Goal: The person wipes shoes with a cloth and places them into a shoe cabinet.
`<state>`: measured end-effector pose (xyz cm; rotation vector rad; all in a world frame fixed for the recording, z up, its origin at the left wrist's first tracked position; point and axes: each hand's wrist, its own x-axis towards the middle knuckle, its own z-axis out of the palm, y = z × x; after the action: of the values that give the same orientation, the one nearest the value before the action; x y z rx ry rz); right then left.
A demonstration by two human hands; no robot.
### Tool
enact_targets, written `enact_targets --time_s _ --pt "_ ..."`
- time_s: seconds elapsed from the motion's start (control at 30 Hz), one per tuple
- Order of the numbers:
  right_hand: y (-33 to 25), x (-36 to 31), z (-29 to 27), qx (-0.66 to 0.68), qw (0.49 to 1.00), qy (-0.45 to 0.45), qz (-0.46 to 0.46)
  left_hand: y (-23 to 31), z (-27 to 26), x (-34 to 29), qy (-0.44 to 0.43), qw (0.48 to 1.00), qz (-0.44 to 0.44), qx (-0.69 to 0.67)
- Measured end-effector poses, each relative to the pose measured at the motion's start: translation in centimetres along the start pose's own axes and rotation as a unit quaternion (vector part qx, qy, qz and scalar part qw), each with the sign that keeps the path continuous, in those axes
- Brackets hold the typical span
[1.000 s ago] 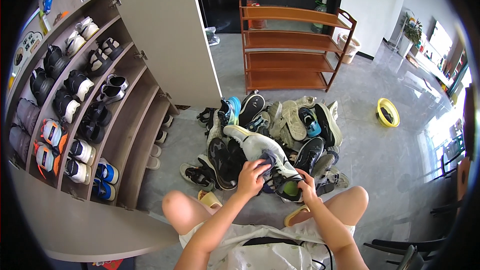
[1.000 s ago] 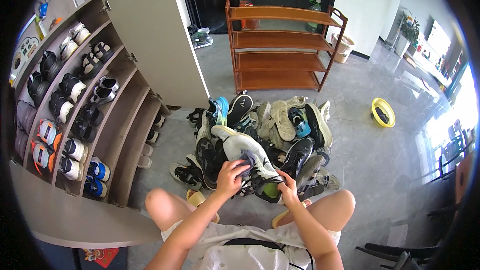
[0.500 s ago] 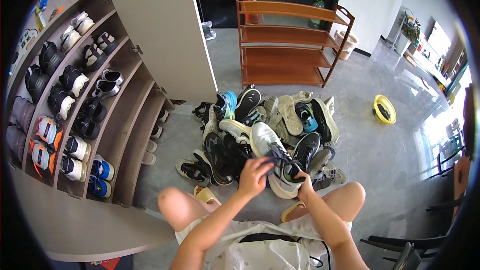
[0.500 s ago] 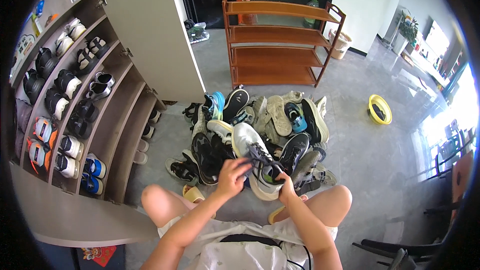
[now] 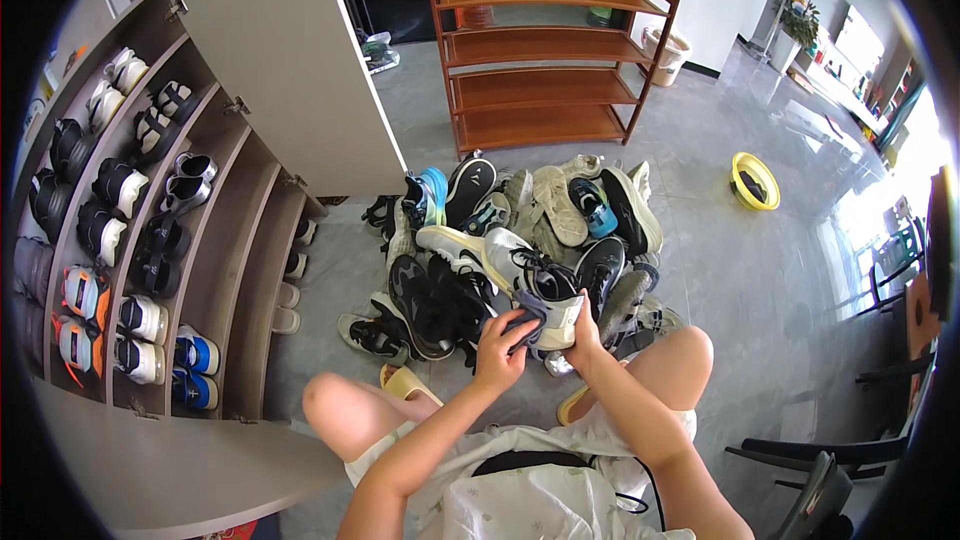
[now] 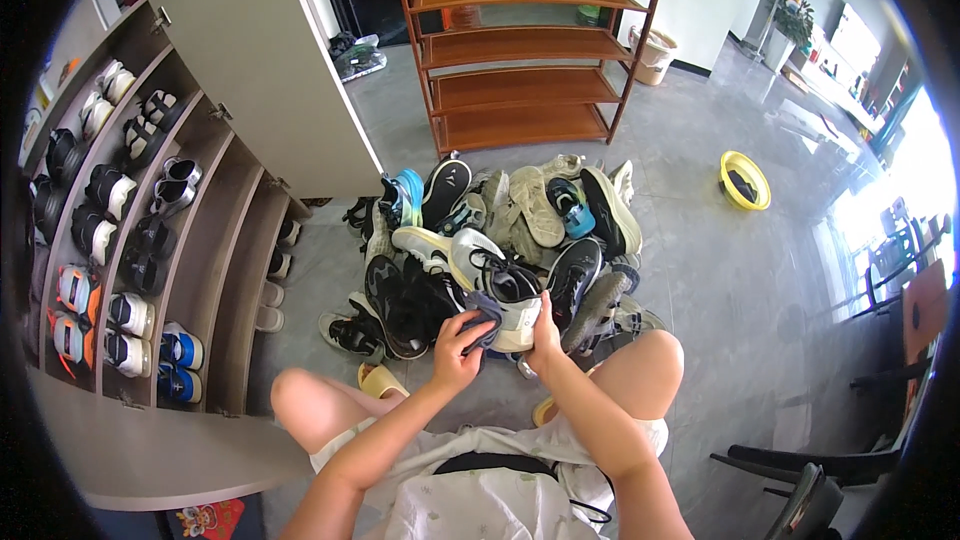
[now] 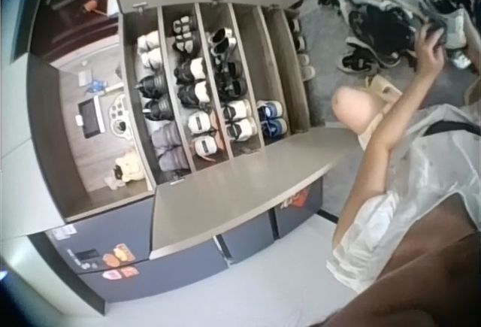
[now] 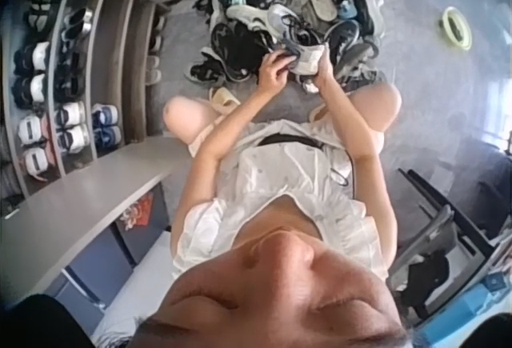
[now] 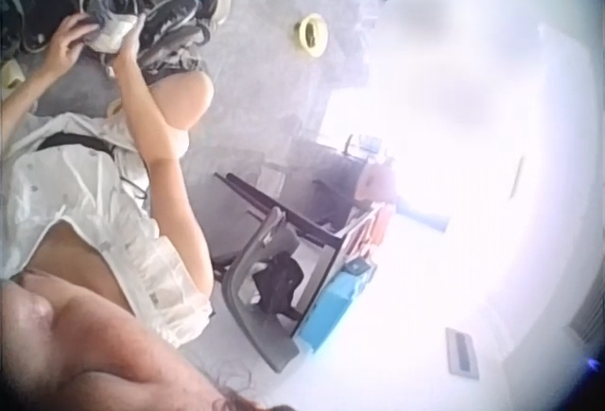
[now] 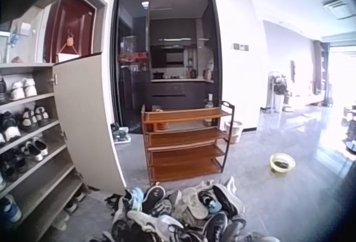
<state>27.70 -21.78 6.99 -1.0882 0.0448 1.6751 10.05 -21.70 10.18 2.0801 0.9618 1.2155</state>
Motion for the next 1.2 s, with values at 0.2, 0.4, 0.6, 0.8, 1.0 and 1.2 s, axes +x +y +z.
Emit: enact_targets --time_s 0.2,0.4,0.6,0.8,1.0,1.2 --pt "-0.7 -2.0 2.4 0.115 0.983 -0.143 -0.007 -0.7 0.2 0.8 0.058 0.981 -0.123 -0.136" --pt "-0.4 -1.5 2.7 0.178 0.966 -0.181 0.043 -0.5 -0.1 0.2 0.043 0.994 -0.073 -0.062" --pt "0.0 -2.1 3.3 0.194 0.965 -0.168 0.061 -0.1 -1.2 -0.6 -0.004 0.978 0.136 0.155" --pt "0.2 -3.0 2.9 0.097 0.981 -0.132 0.103 -0.7 -3.8 1.7 0.067 0.964 0.121 0.226" --pt "-1.2 -4.9 3.4 0.059 0.994 -0.078 0.041 0.4 -1.9 0.8 0.070 0.974 0.112 0.181" --pt "-1.9 -2.9 2.5 -0.001 0.994 -0.020 -0.108 0.9 -1.1 1.5 0.174 0.972 0.062 0.144"
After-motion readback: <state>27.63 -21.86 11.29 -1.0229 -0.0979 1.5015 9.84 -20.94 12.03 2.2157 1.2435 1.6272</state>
